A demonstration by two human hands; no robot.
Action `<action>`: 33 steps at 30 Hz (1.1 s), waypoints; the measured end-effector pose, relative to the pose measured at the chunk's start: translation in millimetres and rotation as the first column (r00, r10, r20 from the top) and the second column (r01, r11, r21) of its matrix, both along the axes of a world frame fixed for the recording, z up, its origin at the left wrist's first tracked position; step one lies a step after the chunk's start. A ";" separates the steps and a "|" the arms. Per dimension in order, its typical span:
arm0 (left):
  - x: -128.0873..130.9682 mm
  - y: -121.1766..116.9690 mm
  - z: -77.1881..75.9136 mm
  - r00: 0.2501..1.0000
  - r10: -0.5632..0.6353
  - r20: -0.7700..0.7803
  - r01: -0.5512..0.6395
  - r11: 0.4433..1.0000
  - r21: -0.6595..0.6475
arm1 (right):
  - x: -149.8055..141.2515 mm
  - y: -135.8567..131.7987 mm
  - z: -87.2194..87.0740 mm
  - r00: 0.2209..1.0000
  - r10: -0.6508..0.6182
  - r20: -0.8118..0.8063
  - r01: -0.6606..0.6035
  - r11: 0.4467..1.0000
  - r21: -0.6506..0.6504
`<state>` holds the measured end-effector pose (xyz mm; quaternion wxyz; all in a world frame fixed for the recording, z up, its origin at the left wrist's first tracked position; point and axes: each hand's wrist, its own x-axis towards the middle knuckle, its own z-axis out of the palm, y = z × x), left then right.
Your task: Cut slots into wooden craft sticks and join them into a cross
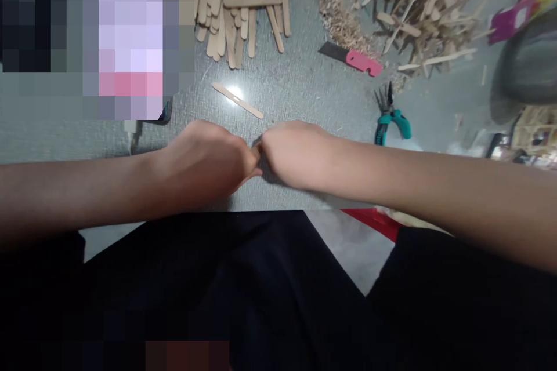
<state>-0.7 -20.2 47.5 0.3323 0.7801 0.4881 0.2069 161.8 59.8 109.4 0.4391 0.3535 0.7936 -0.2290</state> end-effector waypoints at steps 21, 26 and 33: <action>2.1 24.1 -4.6 0.981 0.171 0.095 -0.131 0.936 -0.325 | 47.5 -14.8 -13.0 0.905 -0.103 -0.413 0.234 0.931 0.280; 3.7 27.6 -11.7 0.985 0.172 0.012 -0.163 0.956 -0.245 | 56.2 -3.3 -31.9 0.853 -0.195 -0.483 0.298 0.943 0.145; 0.9 29.1 -10.8 0.977 0.195 0.083 -0.162 0.941 -0.296 | 71.1 2.6 -11.1 0.764 -0.279 -0.582 0.366 0.930 0.035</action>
